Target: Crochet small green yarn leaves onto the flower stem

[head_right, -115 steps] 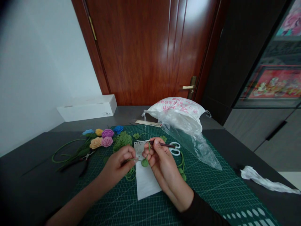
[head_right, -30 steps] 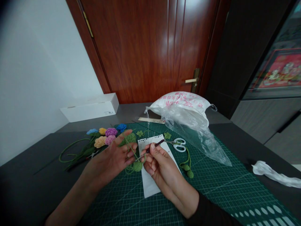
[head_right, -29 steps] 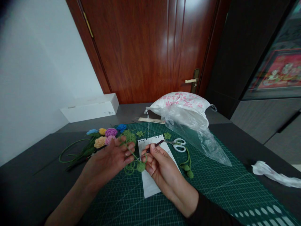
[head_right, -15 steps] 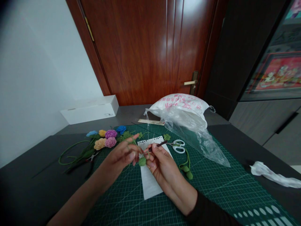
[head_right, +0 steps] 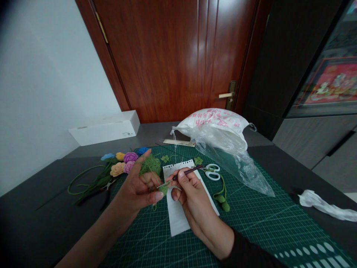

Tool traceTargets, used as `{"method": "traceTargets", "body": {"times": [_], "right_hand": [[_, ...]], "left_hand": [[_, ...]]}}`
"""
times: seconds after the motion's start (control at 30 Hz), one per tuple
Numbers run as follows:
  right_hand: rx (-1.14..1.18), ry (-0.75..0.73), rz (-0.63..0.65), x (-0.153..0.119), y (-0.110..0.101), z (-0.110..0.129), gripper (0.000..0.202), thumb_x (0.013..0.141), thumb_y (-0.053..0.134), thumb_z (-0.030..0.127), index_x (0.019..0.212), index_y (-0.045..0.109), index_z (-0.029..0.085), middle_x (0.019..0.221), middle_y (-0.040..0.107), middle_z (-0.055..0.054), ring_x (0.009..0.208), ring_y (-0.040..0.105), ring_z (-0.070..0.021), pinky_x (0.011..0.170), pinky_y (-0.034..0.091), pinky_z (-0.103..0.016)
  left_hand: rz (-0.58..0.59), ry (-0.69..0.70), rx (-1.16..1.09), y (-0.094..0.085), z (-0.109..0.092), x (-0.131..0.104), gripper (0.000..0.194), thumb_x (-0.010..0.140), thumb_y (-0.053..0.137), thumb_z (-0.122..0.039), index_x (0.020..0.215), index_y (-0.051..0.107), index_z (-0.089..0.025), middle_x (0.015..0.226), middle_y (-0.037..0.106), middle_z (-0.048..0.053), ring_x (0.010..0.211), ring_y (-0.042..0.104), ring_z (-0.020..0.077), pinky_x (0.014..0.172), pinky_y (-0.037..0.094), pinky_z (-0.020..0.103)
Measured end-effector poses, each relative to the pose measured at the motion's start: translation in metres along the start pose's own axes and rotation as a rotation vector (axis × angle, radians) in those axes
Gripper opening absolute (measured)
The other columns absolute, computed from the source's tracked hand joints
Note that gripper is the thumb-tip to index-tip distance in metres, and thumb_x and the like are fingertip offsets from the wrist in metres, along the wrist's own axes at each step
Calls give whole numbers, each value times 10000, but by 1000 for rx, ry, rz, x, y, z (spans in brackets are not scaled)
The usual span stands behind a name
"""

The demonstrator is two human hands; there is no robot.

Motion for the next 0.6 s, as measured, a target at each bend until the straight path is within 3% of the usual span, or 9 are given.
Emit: {"method": "traceTargets", "body": {"times": [0.1,0.2,0.3,0.47,0.6], "right_hand": [[-49,1,31,-1,-1,-2,280,821,805,432,824,674,184,827,713,-33,619,550,-93,498,402,-167],[-155,-19,77,-2,0,-3,284,841,780,452,840,678,186,860,729,-38,610,538,-93,533,416,-191],[-246,-64,127,-3,1,-2,284,836,784,450,831,694,180,812,725,-26,572,519,-86,550,424,-207],[-305,-109,188,-3,3,-1,241,795,832,401,829,742,180,719,699,4,560,532,-84,554,426,-205],[-272,-135,164,-2,2,0,233,784,849,374,813,738,171,714,716,-10,572,562,-86,577,449,-200]], "left_hand": [[62,-20,-40,-1,0,-1,1468,647,905,-85,1576,-211,-301,686,707,-66,556,599,101,556,506,207],[161,-77,-40,-3,3,-2,1498,693,903,-146,1518,-327,-372,701,718,-61,495,600,110,475,508,196],[224,-96,-22,-4,1,-1,1492,710,907,-227,1504,-345,-390,674,714,-73,409,590,115,388,487,174],[219,-106,19,-6,-7,2,1490,725,893,-209,1494,-375,-354,656,703,-85,395,596,117,398,525,194],[182,-87,77,-12,-4,2,1512,681,924,-256,1510,-335,-383,676,713,-59,432,601,128,410,512,206]]}}
Point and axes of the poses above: each hand's wrist, its own x-axis towards the middle knuckle, its own y-axis out of the palm, z = x × y, the point moved 2 cm from there along x, towards the middle knuckle
